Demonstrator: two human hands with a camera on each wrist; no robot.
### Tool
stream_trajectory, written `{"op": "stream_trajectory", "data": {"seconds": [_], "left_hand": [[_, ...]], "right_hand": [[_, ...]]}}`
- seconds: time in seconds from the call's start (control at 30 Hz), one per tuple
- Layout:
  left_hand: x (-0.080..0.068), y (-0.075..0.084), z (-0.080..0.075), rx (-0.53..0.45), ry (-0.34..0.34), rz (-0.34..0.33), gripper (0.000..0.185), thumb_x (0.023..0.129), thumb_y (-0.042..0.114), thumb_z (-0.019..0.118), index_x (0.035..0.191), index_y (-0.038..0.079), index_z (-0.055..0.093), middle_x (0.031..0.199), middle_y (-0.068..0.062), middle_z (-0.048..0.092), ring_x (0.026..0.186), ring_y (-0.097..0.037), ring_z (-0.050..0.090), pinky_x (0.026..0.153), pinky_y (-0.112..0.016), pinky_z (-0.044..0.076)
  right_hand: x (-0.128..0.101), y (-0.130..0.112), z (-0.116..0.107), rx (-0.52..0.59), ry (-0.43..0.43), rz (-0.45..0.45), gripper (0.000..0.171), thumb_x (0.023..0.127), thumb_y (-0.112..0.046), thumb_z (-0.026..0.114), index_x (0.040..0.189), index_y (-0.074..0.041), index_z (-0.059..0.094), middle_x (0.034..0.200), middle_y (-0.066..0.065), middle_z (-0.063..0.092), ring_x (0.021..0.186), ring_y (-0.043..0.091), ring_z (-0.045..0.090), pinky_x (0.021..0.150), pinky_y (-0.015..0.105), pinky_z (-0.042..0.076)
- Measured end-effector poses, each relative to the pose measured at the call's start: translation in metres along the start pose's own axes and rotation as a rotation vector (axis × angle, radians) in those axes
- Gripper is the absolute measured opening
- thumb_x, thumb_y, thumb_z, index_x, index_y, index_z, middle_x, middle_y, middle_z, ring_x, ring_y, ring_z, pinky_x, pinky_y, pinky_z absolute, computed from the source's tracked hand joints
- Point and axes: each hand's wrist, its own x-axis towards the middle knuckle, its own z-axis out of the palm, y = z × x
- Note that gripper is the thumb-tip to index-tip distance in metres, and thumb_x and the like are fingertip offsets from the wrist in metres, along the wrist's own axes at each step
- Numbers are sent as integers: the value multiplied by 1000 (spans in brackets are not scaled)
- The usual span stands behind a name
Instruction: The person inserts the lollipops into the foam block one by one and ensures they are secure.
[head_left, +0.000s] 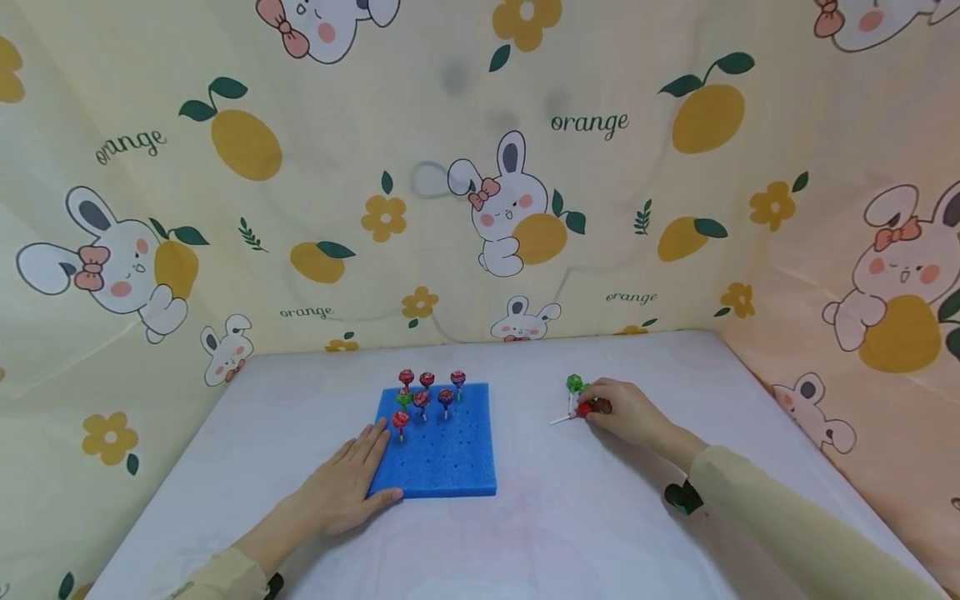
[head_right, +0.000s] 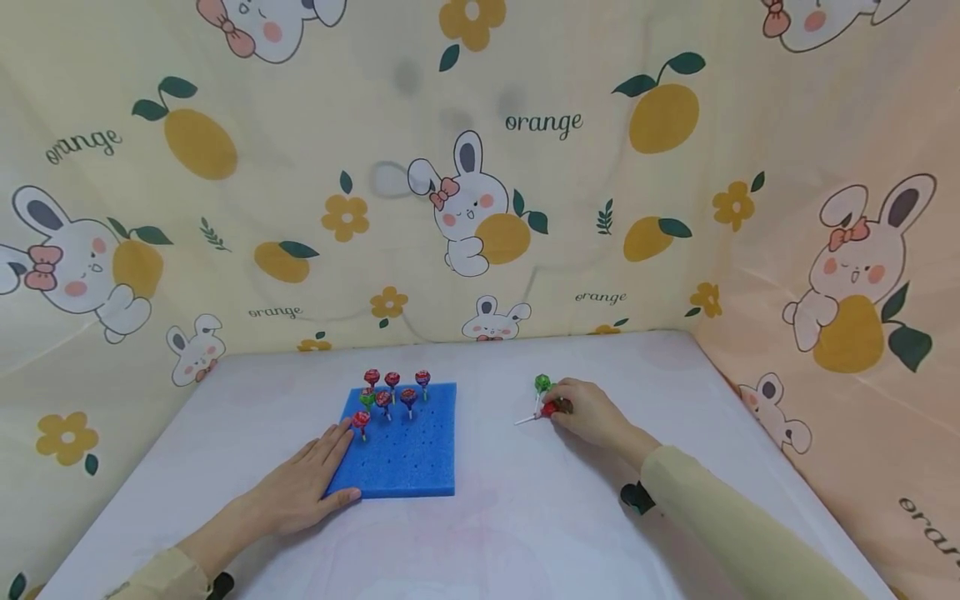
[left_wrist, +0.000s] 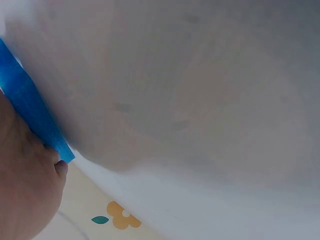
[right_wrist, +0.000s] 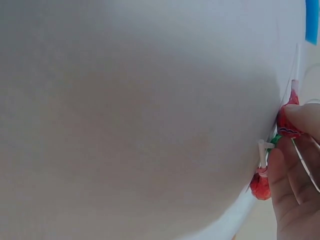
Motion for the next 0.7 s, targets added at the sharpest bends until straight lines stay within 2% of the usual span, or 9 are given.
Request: {"op": "stream_trajectory", "data": {"seconds": [0.37, 0.57, 0.7], "left_hand": [[1, 0, 4, -11, 15, 14, 99, 101, 69, 46, 163, -4, 23, 172, -23, 14, 157, -44, 17, 125, -60, 23], [1, -1, 4, -7, 21, 18, 99, 101, 68, 46, 162, -5, 23, 172, -23, 14, 157, -44, 17, 124, -61, 23], [1, -2, 4, -7, 32, 22, 98, 101, 67, 48, 162, -6, 23, 171, -24, 15, 157, -45, 19, 123, -62, 24]], "right_hand": [[-6, -1, -1, 11, 10, -7, 24, 91, -3, 79, 114, -8, 77, 110, 4, 69, 85, 15, 55, 72, 29, 50], [-10, -3, -2, 33, 43, -15, 25, 90, -4, 80, 114, -6, 77, 108, 4, 69, 81, 14, 55, 67, 26, 48], [-11, -7, -3, 66, 67, -16, 25, 89, -3, 80, 114, -5, 77, 110, 5, 68, 86, 14, 61, 71, 26, 54]]}}
